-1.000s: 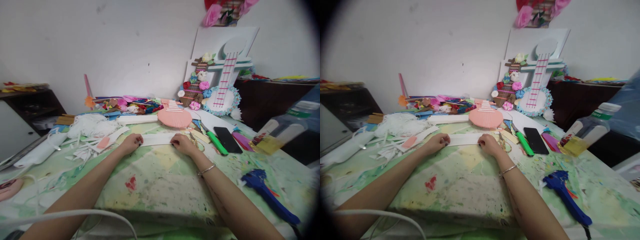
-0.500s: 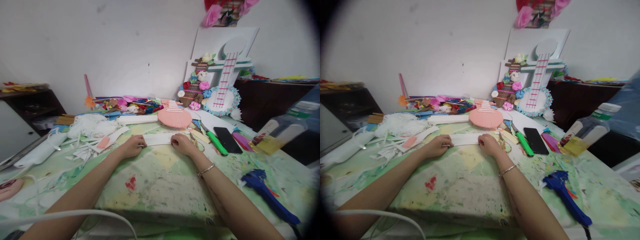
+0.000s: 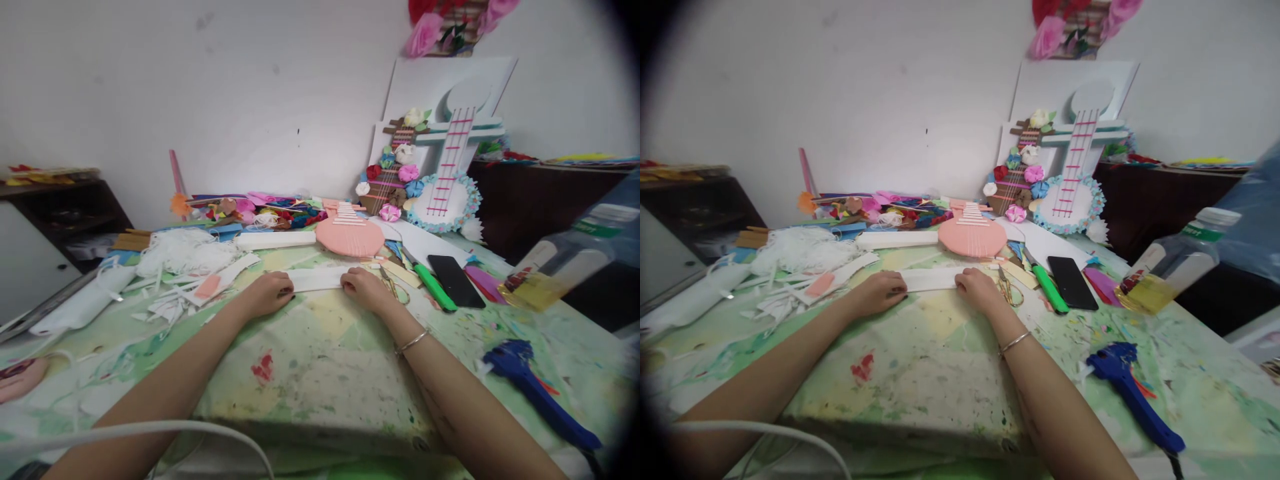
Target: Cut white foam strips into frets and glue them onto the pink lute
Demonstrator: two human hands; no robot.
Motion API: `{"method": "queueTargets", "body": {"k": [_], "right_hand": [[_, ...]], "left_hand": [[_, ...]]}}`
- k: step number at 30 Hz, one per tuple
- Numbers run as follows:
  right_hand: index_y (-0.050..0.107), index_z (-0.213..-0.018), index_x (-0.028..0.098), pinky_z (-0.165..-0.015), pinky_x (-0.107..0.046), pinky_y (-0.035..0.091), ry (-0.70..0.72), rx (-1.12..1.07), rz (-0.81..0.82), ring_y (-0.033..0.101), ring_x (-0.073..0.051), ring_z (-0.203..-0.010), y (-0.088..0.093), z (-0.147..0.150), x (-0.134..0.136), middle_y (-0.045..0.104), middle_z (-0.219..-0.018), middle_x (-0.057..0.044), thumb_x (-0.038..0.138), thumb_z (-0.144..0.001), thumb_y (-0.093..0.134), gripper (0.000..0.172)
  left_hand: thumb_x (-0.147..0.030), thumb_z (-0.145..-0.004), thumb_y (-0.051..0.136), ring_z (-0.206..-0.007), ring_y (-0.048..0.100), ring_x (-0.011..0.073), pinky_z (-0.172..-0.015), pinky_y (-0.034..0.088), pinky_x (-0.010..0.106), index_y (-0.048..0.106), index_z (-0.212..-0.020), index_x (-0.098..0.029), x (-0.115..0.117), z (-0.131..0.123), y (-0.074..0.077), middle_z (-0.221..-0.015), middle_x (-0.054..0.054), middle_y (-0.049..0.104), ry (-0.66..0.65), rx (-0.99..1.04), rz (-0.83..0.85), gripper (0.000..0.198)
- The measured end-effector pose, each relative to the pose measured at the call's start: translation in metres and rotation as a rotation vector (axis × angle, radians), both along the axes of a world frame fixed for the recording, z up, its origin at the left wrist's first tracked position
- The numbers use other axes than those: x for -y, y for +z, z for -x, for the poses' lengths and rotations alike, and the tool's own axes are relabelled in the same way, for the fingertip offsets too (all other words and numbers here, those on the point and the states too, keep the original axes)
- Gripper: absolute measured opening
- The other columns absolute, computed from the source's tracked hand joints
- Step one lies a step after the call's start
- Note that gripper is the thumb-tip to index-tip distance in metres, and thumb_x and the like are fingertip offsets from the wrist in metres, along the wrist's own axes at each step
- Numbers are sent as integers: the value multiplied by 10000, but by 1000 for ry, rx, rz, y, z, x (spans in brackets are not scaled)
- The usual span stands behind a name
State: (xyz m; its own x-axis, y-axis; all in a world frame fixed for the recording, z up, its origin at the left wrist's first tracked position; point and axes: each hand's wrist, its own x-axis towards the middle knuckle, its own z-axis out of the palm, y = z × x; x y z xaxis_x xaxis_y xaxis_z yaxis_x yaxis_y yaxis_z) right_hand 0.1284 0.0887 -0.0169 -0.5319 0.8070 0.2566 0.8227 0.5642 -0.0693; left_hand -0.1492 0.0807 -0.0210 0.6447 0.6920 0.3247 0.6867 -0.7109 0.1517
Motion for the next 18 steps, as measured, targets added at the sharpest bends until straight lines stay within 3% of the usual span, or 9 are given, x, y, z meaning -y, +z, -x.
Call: {"method": "queueTargets", "body": {"k": [5, 10, 18], "right_hand": [[614, -854, 130, -741, -245, 336, -15, -55, 19, 507, -167, -861, -12, -1, -11, 602, -888, -92, 55, -823, 428, 203], [602, -871, 123, -727, -244, 338, -49, -89, 48, 509, -173, -858, -20, -1, -20, 611, -886, -92, -12, -776, 410, 254], [603, -895, 149, -704, -257, 332, -137, -110, 79, 523, -184, -871, -21, -3, -22, 623, -912, -88, 31, -784, 426, 239]], "left_hand": [[-196, -865, 425, -805, 561, 184, -759, 430, 294, 612, -778, -171, -1, -5, -4, -819, 74, 613, 69, -15, 9, 208], [-146, -860, 392, -847, 550, 193, -773, 423, 297, 597, -776, -163, -7, -7, -9, -843, 85, 595, 148, -22, 28, 222], [-165, -826, 437, -797, 582, 220, -693, 412, 311, 580, -773, -162, -13, -6, -11, -816, 98, 635, 395, -121, 102, 153]]}}
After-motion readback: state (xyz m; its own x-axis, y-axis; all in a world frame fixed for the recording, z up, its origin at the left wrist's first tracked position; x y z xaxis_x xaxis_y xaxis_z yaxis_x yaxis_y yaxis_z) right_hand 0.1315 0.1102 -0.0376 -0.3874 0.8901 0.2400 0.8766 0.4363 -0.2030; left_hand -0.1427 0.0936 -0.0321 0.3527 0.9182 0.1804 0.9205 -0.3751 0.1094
